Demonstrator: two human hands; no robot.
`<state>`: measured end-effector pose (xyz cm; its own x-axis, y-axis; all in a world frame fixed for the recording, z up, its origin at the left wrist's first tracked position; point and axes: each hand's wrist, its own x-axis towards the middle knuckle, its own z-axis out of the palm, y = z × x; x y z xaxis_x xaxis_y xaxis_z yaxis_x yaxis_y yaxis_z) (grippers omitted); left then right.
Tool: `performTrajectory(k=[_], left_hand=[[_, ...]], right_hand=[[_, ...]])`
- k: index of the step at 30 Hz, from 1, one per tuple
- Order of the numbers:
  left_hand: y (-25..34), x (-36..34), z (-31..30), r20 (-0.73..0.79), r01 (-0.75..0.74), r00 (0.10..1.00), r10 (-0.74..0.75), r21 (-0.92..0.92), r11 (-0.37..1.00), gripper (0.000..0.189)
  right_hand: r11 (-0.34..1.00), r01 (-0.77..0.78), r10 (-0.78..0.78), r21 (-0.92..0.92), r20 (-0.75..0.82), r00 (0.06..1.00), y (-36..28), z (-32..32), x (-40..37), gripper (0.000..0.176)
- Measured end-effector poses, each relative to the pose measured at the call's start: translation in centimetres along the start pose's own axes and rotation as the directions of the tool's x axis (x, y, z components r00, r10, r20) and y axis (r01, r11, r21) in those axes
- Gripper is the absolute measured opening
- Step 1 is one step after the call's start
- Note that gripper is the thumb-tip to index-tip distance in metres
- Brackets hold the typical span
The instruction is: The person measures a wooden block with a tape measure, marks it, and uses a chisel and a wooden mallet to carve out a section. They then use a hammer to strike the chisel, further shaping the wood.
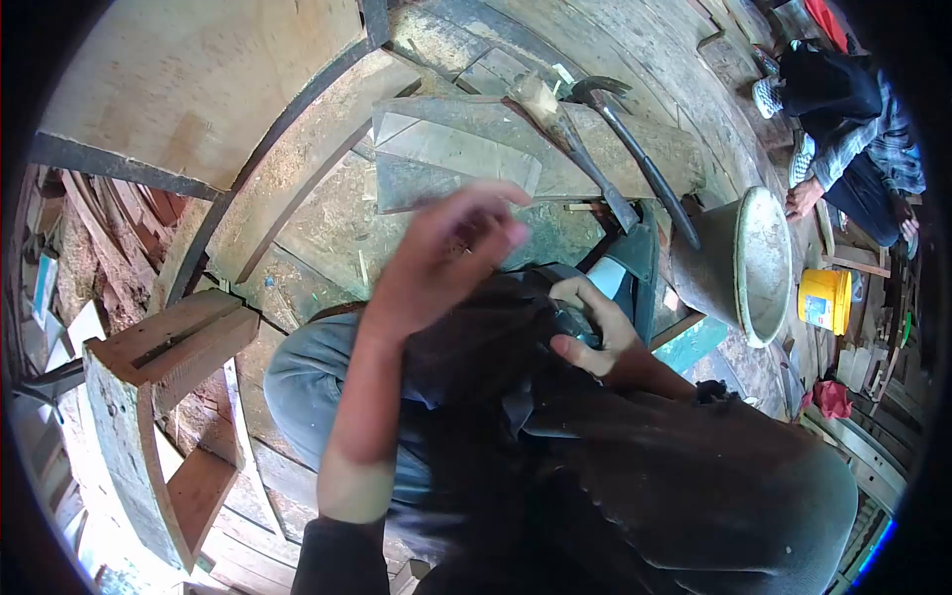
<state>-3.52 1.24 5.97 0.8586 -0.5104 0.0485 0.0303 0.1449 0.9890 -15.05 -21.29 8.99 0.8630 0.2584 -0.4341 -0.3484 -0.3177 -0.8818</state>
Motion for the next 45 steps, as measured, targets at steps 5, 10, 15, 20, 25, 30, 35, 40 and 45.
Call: performTrajectory(k=[5,10,15,20,25,30,35,40,45], left_hand=[[0.2,0.2,2.5,0.4,0.071,0.914,-0.062,-0.009,0.997,0.041],[-0.9,0.3,2.4,0.322,0.042,0.947,-0.007,-0.099,0.994,0.048],[0.1,0.6,1.5,0.383,0.253,0.896,-0.225,-0.024,0.967,0.051],[-0.4,1.1,1.9,0.306,-0.001,0.952,-0.004,0.019,1.0,0.053],[-0.8,0.9,2.7,0.231,-0.087,0.968,0.096,-0.048,0.995,0.056],[-0.5,0.5,2.6,0.106,-0.188,0.976,0.19,-0.032,0.982,0.057],[-0.1,0.0,2.5,0.078,-0.226,0.97,0.229,-0.046,0.973,0.057],[0.8,0.3,2.9,0.177,-0.229,0.955,0.236,-0.061,0.972,0.056],[1.4,0.6,2.8,0.147,-0.2,0.966,0.211,-0.085,0.976,0.06]], right_hand=[[0.99,0.099,-0.108,-0.096,-0.095,0.99,-1.6,-2.0,0.6,0.057],[0.818,0.313,-0.304,-0.482,0.099,0.948,-3.3,-4.1,1.7,0.075],[0.802,0.294,-0.287,-0.52,0.097,0.953,-3.4,-4.2,2.1,0.075],[0.745,0.284,-0.292,-0.604,0.089,0.952,-5.3,-4.9,2.0,0.072],[0.679,0.327,-0.373,-0.657,0.074,0.925,-6.2,-4.9,1.4,0.074],[0.578,0.363,-0.471,-0.731,0.064,0.88,-7.9,-5.1,0.9,0.075],[0.538,0.403,-0.489,-0.74,0.115,0.864,-7.9,-4.7,1.1,0.076],[0.653,0.477,-0.499,-0.588,0.14,0.855,-6.3,-3.6,1.6,0.067],[0.692,0.407,-0.467,-0.597,0.061,0.882,-6.6,-3.2,1.4,0.064]])
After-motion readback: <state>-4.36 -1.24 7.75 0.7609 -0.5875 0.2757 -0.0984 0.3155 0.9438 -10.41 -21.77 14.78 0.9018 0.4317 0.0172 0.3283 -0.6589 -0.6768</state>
